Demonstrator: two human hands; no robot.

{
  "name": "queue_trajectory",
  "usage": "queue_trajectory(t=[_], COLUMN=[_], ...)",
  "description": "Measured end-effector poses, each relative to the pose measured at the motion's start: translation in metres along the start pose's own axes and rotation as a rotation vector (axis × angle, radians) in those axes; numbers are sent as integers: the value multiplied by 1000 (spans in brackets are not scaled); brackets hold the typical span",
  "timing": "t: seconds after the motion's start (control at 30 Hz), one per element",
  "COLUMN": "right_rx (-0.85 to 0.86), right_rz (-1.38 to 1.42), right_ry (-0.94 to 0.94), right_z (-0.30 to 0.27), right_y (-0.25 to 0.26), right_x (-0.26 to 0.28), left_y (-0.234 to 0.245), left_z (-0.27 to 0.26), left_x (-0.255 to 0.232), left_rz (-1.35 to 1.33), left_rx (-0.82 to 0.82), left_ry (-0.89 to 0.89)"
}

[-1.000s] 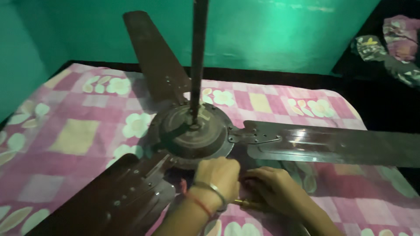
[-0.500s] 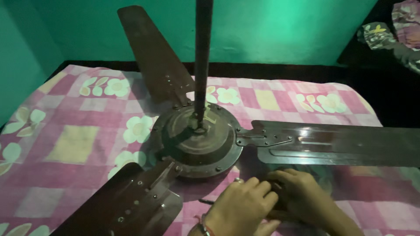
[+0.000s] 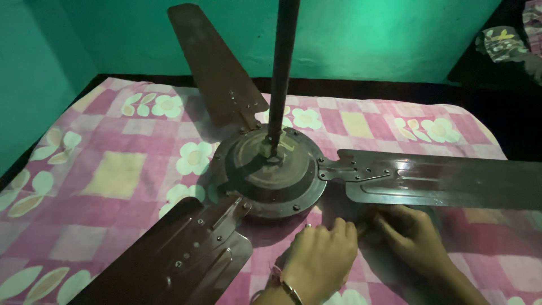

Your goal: The person attaches a fan blade to the ceiling fan motor housing using a screwdriver. They align the blade, insert a screw, and tighten it to secure the blade in place.

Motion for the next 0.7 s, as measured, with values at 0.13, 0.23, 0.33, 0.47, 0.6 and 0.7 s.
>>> queue_trajectory(t=[0.13,0.23,0.33,0.47,0.6,0.7], right_rx=[-88,-97,-49,20,-1,22], right_rz=[-107,-223,-281,-314,-371,-328], right_ry=[21,-8,78,238,364,404], right_z=[-2,-2,-3,-5,-10,-16], right_y=[5,2,-9,-24,-32,-39], right_x=[3,9,28,53,73,86], left_y=[8,9,15,25,34,43], left_z=[1,2,2,3,3,3], left_x=[6,12,19,31,38,37], left_rz=[-7,29,32,39,7,-42], left_rx=[-15,2,-11,-59,-46,-26], left_ry=[58,126,171,237,265,275])
Point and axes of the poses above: each hand's wrist, its own z-axis towards the middle knuckle, its own y-axis out of the back of the hand, x = y × z, the point moved 9 cm from there along z, towards the middle knuckle, and after that the axes turned 13 degrees about z, right-handed, at the moved point
